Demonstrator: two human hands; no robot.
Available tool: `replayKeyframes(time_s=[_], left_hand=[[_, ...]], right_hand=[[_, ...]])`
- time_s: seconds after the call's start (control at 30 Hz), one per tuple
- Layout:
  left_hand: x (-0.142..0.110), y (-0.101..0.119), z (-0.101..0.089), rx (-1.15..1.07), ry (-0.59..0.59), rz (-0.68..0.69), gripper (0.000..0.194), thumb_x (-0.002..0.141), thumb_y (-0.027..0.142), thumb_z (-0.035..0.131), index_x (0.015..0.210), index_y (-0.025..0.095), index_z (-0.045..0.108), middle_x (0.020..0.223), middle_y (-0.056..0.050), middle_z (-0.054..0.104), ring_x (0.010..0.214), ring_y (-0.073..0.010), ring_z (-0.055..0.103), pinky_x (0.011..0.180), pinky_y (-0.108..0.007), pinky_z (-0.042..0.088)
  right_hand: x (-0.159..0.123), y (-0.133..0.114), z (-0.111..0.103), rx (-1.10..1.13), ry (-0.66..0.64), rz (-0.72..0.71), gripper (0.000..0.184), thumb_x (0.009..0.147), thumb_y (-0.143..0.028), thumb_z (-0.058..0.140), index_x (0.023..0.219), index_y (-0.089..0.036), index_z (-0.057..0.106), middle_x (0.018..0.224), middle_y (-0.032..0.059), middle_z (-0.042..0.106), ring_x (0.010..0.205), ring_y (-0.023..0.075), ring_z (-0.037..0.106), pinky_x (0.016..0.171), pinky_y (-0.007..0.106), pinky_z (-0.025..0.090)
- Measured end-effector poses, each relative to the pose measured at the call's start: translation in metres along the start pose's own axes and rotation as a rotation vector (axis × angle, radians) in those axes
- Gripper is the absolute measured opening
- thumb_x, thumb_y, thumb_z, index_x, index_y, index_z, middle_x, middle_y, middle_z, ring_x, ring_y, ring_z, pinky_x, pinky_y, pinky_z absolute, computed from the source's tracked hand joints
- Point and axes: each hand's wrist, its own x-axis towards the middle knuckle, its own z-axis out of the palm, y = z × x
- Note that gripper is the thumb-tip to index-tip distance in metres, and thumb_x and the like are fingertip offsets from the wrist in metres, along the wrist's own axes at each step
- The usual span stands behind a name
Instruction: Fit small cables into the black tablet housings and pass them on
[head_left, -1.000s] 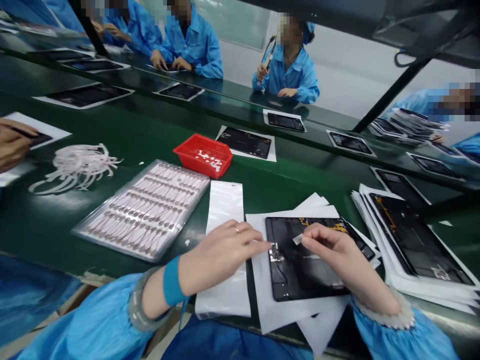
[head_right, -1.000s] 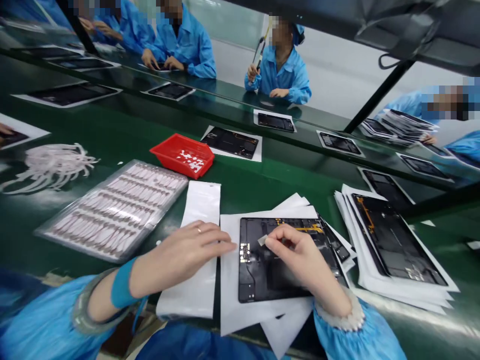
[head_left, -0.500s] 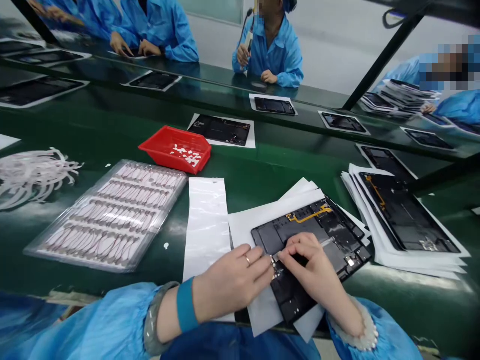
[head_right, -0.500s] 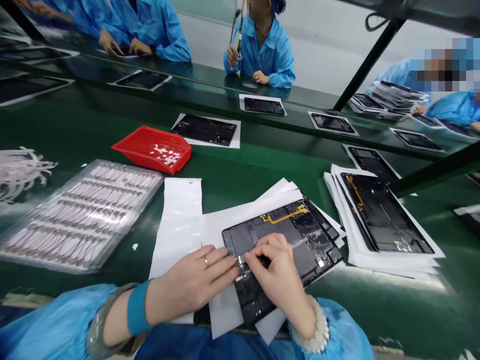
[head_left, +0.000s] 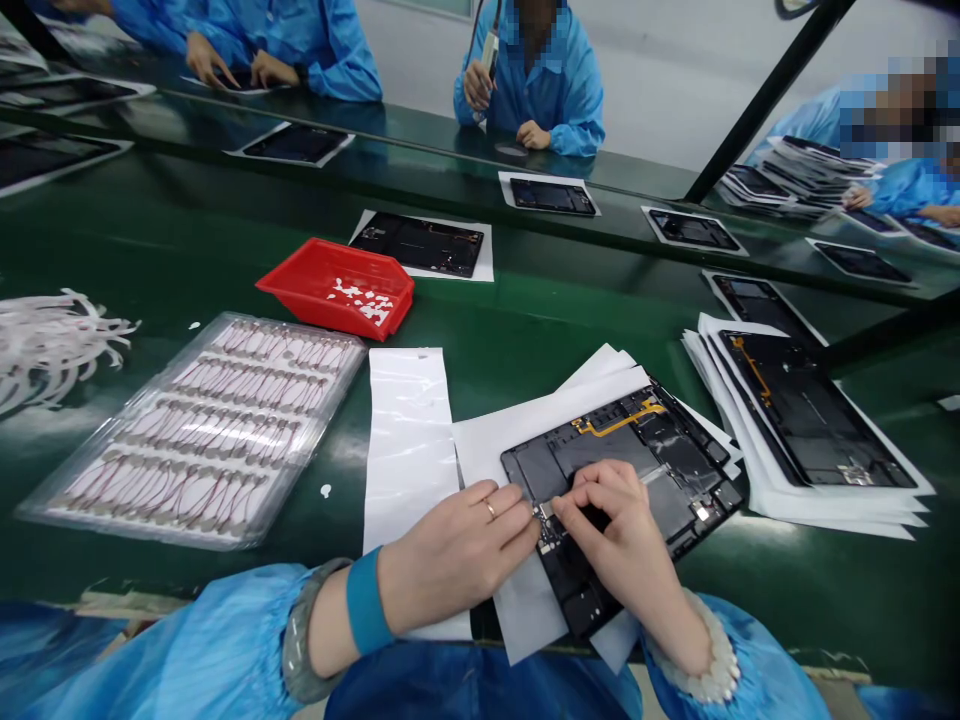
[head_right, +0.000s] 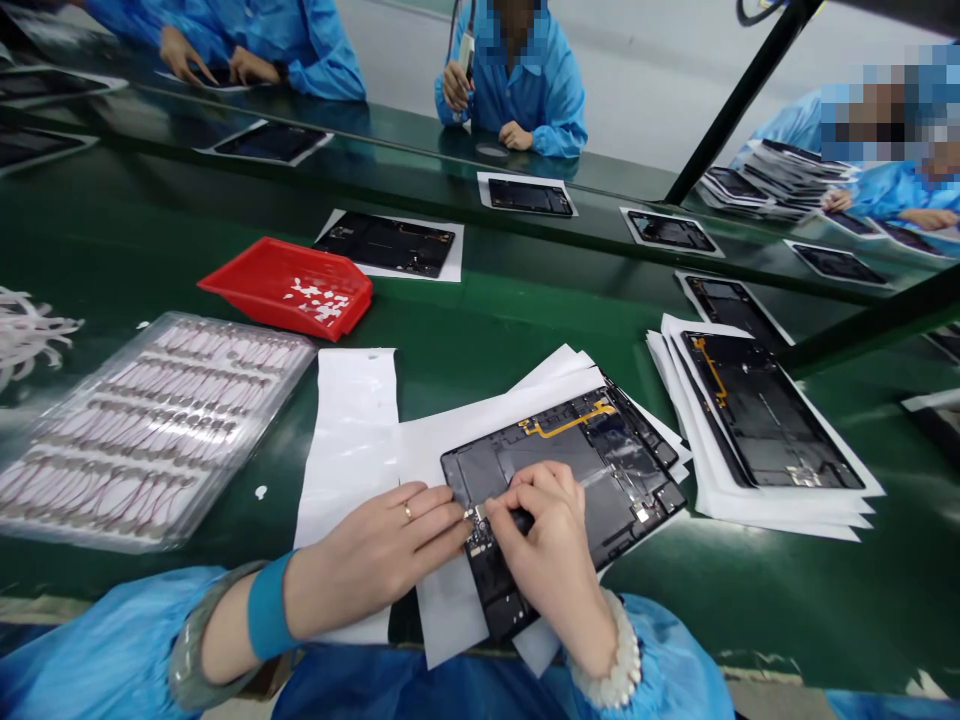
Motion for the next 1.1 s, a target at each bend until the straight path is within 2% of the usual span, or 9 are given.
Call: replayKeyframes(time_s=[0.17, 0.63, 0.8, 1.1], left_hand=[[-0.0006, -0.0001, 0.0017, 0.004, 0.003, 0.007, 0.017, 0.093, 0.011, 0.045, 0.103, 0.008, 0.058, 0.084, -0.007, 0.059, 0.083, -0.0203, 0.056, 0.069, -0.033, 0.046], [-0.001, 0.0006, 0.0038, 0.022, 0.028, -0.003, 0.017, 0.093, 0.012, 0.044, 0.101, 0.009, 0.059, 0.084, -0.007, 0.059, 0.083, -0.0199, 0.056, 0.07, -0.033, 0.048], [-0.0007, 0.0005, 0.0038, 0.02, 0.017, -0.008, 0.015, 0.092, 0.013, 0.047, 0.101, 0.01, 0.059, 0.085, -0.006, 0.059, 0.083, -0.0202, 0.057, 0.07, -0.033, 0.047], [-0.0002, -0.0015, 0.0052, 0.075, -0.037, -0.004, 0.024, 0.094, 0.014, 0.041, 0.111, 0.011, 0.057, 0.095, -0.009, 0.06, 0.09, -0.022, 0.056, 0.072, -0.033, 0.046]], right_hand=[[0.0001, -0.0012, 0.0003, 0.017, 0.009, -0.001, 0.02, 0.082, -0.027, 0.06, 0.063, -0.023, 0.063, 0.08, 0.0029, 0.06, 0.092, 0.0235, 0.048, 0.084, 0.041, 0.031], [-0.0003, -0.0004, 0.002, 0.015, 0.023, -0.016, 0.022, 0.083, -0.029, 0.059, 0.062, -0.023, 0.062, 0.078, 0.0027, 0.06, 0.09, 0.0232, 0.048, 0.081, 0.039, 0.03], [-0.0008, 0.0011, 0.0022, 0.004, 0.019, -0.026, 0.022, 0.083, -0.029, 0.058, 0.063, -0.023, 0.062, 0.078, 0.0029, 0.06, 0.09, 0.0232, 0.049, 0.081, 0.039, 0.031], [-0.0009, 0.0013, 0.002, 0.006, 0.015, -0.024, 0.021, 0.083, -0.027, 0.06, 0.063, -0.023, 0.061, 0.078, 0.0019, 0.06, 0.09, 0.0228, 0.049, 0.081, 0.04, 0.03]])
